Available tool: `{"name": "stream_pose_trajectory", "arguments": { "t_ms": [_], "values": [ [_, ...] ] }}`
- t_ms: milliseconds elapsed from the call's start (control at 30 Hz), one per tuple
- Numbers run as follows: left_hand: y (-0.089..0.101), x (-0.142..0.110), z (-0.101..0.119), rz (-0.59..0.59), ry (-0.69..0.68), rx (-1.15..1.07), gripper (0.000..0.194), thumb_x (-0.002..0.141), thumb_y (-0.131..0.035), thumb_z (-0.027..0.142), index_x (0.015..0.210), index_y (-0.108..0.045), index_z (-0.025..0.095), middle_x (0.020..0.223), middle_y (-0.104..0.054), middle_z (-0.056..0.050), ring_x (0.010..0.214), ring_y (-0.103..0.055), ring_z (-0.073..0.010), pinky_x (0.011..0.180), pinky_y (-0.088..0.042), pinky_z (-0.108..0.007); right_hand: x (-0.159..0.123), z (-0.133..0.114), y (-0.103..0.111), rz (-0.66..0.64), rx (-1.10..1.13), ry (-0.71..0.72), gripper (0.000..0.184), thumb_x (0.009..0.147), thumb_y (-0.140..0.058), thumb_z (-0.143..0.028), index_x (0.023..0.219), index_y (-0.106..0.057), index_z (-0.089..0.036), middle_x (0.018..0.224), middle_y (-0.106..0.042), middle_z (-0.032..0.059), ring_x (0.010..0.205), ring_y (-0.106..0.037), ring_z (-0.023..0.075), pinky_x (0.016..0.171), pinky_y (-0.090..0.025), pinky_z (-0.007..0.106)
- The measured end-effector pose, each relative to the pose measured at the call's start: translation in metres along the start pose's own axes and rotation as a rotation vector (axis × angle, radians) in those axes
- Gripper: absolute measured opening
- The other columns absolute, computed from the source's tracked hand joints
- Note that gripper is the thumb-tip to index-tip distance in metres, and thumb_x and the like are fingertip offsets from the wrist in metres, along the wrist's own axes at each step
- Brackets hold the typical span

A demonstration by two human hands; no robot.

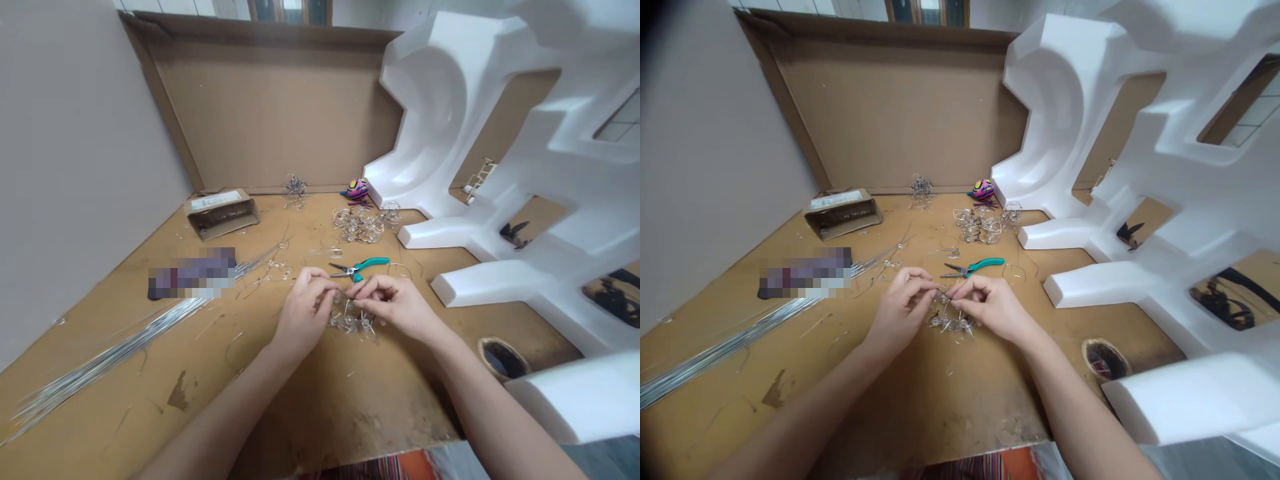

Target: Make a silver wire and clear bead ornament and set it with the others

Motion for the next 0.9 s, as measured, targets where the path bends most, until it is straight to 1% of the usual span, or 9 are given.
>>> {"name": "stream_pose_trajectory", "arguments": {
  "t_ms": [100,167,233,333,433,533,700,800,900],
  "values": [
    [0.0006,-0.0012,0.0084,-0.063,-0.082,0.099,0.019,0.084,-0.042,0.019,0.086,-0.061,0.021,0.085,-0.060,-0.003,0.076,-0.057,-0.0130,0.067,-0.043,-0.024,-0.0004,-0.0018,-0.0034,-0.021,0.087,0.010,0.015,0.071,-0.065,-0.030,0.071,-0.059,-0.016,0.090,-0.065,0.0050,0.038,-0.036,0.0009,0.037,-0.031,0.019],
    [0.0005,-0.0019,0.0090,-0.109,-0.050,0.121,0.017,0.084,-0.043,0.021,0.085,-0.060,0.021,0.078,-0.064,-0.001,0.073,-0.058,-0.0132,0.066,-0.043,-0.024,0.0000,-0.0018,-0.0040,-0.008,0.097,-0.010,0.016,0.070,-0.066,-0.031,0.070,-0.060,-0.016,0.073,-0.065,0.0016,0.036,-0.034,0.0013,0.035,-0.028,0.018],
    [0.0001,-0.0024,0.0066,-0.119,0.017,0.113,0.015,0.084,-0.045,0.022,0.085,-0.059,0.021,0.075,-0.066,0.001,0.070,-0.058,-0.0130,0.063,-0.042,-0.023,0.0009,-0.0004,-0.0046,0.003,0.076,-0.047,0.018,0.068,-0.068,-0.032,0.069,-0.059,-0.016,0.051,-0.056,-0.0041,0.033,-0.034,0.0023,0.034,-0.027,0.018],
    [-0.0014,-0.0035,0.0044,-0.109,0.037,0.114,0.014,0.083,-0.045,0.022,0.084,-0.059,0.022,0.075,-0.067,0.001,0.069,-0.058,-0.0132,0.062,-0.042,-0.024,0.0025,0.0022,-0.0061,-0.004,0.046,-0.098,0.018,0.069,-0.067,-0.031,0.070,-0.059,-0.016,0.037,-0.048,-0.0072,0.033,-0.042,0.0054,0.037,-0.034,0.019],
    [-0.0029,-0.0044,0.0080,-0.094,-0.063,0.136,0.016,0.084,-0.044,0.021,0.083,-0.060,0.021,0.078,-0.064,-0.001,0.075,-0.057,-0.0144,0.066,-0.042,-0.026,0.0044,0.0032,-0.0066,0.006,0.106,-0.119,0.021,0.069,-0.066,-0.031,0.080,-0.058,-0.015,0.047,-0.056,-0.0047,0.038,-0.051,0.0074,0.042,-0.041,0.021],
    [-0.0038,-0.0050,0.0123,-0.094,-0.141,0.111,0.018,0.085,-0.043,0.020,0.081,-0.060,0.020,0.079,-0.062,-0.003,0.076,-0.055,-0.0144,0.068,-0.042,-0.026,0.0054,0.0027,-0.0062,0.006,0.208,-0.139,0.037,0.065,-0.069,-0.030,0.092,-0.047,-0.019,0.058,-0.059,-0.0056,0.041,-0.055,0.0091,0.041,-0.044,0.022],
    [-0.0035,-0.0045,0.0127,-0.091,-0.195,0.066,0.018,0.085,-0.043,0.021,0.082,-0.061,0.019,0.079,-0.062,-0.003,0.075,-0.055,-0.0142,0.069,-0.043,-0.027,0.0042,0.0022,-0.0059,-0.073,0.231,-0.152,0.041,0.065,-0.070,-0.029,0.094,-0.042,-0.020,0.059,-0.059,-0.0047,0.042,-0.055,0.0090,0.041,-0.044,0.021],
    [-0.0024,-0.0035,0.0120,-0.128,-0.249,0.020,0.019,0.086,-0.044,0.020,0.083,-0.062,0.020,0.082,-0.063,-0.003,0.077,-0.055,-0.0136,0.071,-0.044,-0.026,0.0026,0.0017,-0.0058,-0.153,0.233,-0.141,0.050,0.067,-0.069,-0.026,0.108,-0.042,-0.020,0.063,-0.061,-0.0042,0.042,-0.055,0.0086,0.040,-0.042,0.020],
    [0.0000,-0.0020,0.0122,-0.212,-0.302,-0.011,0.020,0.086,-0.043,0.019,0.084,-0.063,0.020,0.082,-0.063,-0.003,0.078,-0.056,-0.0127,0.071,-0.044,-0.025,0.0015,0.0009,-0.0048,-0.221,0.247,-0.133,0.063,0.067,-0.068,-0.022,0.122,-0.037,-0.021,0.064,-0.061,-0.0040,0.042,-0.055,0.0082,0.039,-0.041,0.019]
  ]
}}
Point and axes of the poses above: each hand's wrist, its own x-axis towards the middle knuckle, its own y-axis out of the back of the hand, z = x × y, the point moved 2 cm from there along x, towards the middle knuckle
